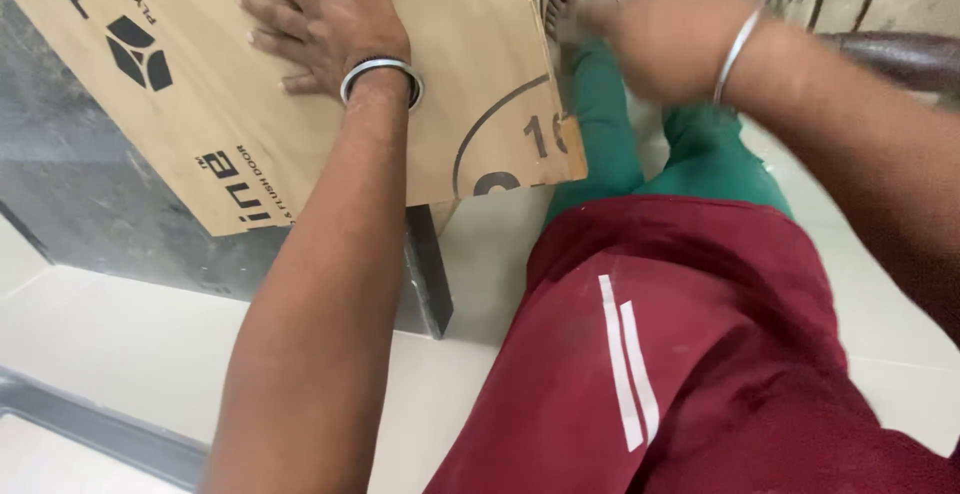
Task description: Using a chisel to carve and refine the edges of plywood sheets in a workshop.
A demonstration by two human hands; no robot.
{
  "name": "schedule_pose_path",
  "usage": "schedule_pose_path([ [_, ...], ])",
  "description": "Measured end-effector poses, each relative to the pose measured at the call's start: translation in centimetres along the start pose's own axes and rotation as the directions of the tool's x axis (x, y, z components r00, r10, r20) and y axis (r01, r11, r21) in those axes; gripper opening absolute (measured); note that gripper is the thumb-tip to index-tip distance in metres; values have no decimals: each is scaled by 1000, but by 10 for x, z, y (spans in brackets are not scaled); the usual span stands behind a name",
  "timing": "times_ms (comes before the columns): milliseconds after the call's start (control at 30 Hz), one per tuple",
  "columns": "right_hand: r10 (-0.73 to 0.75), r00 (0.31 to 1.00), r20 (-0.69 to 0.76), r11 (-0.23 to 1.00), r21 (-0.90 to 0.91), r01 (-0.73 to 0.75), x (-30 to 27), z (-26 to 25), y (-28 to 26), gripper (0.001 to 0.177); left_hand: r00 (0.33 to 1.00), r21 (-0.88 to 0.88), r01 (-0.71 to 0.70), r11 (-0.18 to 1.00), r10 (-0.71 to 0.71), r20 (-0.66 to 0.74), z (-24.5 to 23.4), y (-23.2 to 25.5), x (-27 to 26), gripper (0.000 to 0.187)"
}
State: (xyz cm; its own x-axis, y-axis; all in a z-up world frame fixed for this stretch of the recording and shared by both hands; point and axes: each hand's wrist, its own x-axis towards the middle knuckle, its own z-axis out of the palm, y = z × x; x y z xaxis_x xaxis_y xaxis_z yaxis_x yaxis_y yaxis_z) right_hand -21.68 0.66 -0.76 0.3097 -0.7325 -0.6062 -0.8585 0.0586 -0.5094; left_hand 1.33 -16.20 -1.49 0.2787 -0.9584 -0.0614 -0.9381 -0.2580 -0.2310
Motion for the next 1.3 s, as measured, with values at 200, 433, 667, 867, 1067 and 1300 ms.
schedule_pose_path([
  [200, -9, 965, -263, 997, 75, 29, 29, 5, 3, 41, 999, -89, 25, 996, -28, -40, -2, 4, 0, 79],
  [433, -36, 992, 121, 999, 37, 32, -18, 22, -20, 43, 998, -84, 29, 996, -34, -60, 5, -1, 0, 81],
  [667, 18, 988, -154, 995, 95, -3, 9, -8, 0, 53, 1000, -122, -6, 993, 5, -9, 7, -8, 2, 82],
  [867, -18, 968, -250, 1000, -19, 14, 19, 11, -1, 41, 1000, -146, 20, 989, -20, -3, -3, 0, -2, 82],
  [1067, 74, 996, 44, 987, 141, -80, -10, 22, -15, 48, 1000, -117, -16, 993, 13, -25, 3, -5, 1, 82],
  [1300, 56, 997, -52, 994, 98, -51, 12, 22, 12, 46, 998, -154, 5, 988, -14, -60, -7, 10, 3, 84],
])
